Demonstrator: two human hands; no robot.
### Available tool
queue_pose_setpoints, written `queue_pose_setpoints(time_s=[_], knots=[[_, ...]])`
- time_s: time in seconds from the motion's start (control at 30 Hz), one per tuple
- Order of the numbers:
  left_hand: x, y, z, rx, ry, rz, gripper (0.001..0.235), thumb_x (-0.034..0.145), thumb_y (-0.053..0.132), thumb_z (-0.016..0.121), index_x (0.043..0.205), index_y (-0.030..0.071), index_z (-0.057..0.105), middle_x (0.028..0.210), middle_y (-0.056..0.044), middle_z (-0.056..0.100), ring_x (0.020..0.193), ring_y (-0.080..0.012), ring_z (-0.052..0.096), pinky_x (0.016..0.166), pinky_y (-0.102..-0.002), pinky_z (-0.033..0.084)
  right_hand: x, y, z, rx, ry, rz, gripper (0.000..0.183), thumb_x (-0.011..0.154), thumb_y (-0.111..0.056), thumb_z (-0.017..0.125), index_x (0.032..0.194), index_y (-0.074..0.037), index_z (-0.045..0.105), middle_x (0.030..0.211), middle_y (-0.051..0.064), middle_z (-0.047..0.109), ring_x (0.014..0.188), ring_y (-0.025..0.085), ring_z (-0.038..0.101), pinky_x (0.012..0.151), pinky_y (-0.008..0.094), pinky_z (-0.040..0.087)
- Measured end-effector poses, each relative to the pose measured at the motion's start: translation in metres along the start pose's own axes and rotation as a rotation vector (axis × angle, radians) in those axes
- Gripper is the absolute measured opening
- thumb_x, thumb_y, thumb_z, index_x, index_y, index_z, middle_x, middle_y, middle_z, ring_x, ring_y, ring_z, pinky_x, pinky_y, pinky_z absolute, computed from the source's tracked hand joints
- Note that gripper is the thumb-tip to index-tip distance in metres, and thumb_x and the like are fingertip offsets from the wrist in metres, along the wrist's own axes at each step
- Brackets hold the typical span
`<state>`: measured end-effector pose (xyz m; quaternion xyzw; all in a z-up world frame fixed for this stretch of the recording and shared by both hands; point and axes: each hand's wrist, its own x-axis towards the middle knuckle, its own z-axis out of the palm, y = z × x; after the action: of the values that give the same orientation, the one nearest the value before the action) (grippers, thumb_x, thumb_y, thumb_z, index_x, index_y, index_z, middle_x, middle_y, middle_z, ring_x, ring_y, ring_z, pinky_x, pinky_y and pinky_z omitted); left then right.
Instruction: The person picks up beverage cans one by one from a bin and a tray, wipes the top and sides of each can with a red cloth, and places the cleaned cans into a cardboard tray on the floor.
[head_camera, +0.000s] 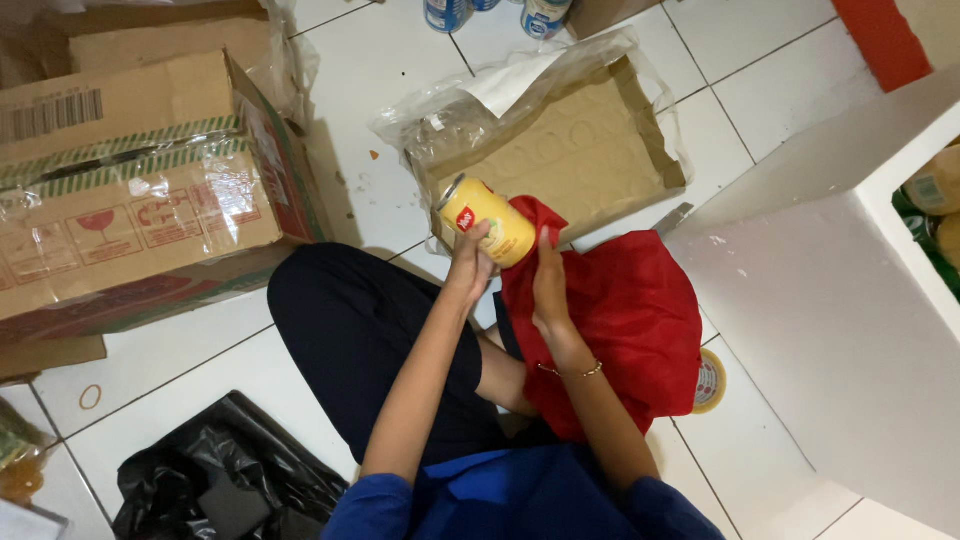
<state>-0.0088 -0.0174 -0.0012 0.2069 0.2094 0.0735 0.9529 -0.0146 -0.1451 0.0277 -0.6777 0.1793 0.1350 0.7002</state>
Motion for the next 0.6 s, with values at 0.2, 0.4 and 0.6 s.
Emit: queue_pose_setpoints(time_s=[0.2, 0.4, 0.6], knots=[[-0.001, -0.002, 0.01, 0.316, -0.004, 0.148, 0.071, 0.079, 0.003, 0.103, 0.141, 0.007, 0.067, 0.122, -0.011, 0.08, 0.111, -0.0249, 0.08, 0.098, -0.047, 0.067, 0.019, 0.005, -0.012, 0.232, -0.037, 0.306, 0.068, 0.108, -0.049, 0.075, 0.155, -0.001, 0.065, 0.15, 0.023, 0.07, 0.14, 0.038, 0.068, 0.119, 0.055, 0.05], [-0.005, 0.001, 0.012, 0.316, -0.005, 0.167, 0.076, 0.081, 0.005, 0.102, 0.147, 0.007, 0.065, 0.128, -0.01, 0.077, 0.119, -0.0243, 0.076, 0.103, -0.046, 0.064, 0.021, -0.025, -0.027, 0.2, 0.064, 0.254, 0.072, 0.107, -0.045, 0.077, 0.164, -0.007, 0.055, 0.161, 0.021, 0.06, 0.149, 0.035, 0.059, 0.126, 0.059, 0.042], [-0.005, 0.003, 0.009, 0.389, -0.146, 0.161, 0.084, 0.069, -0.008, 0.104, 0.144, 0.002, 0.066, 0.125, -0.015, 0.079, 0.115, -0.0281, 0.078, 0.102, -0.046, 0.066, -0.015, -0.051, 0.005, 0.282, 0.095, 0.277, 0.07, 0.1, -0.046, 0.084, 0.152, -0.007, 0.057, 0.151, 0.018, 0.063, 0.142, 0.034, 0.061, 0.123, 0.057, 0.046]])
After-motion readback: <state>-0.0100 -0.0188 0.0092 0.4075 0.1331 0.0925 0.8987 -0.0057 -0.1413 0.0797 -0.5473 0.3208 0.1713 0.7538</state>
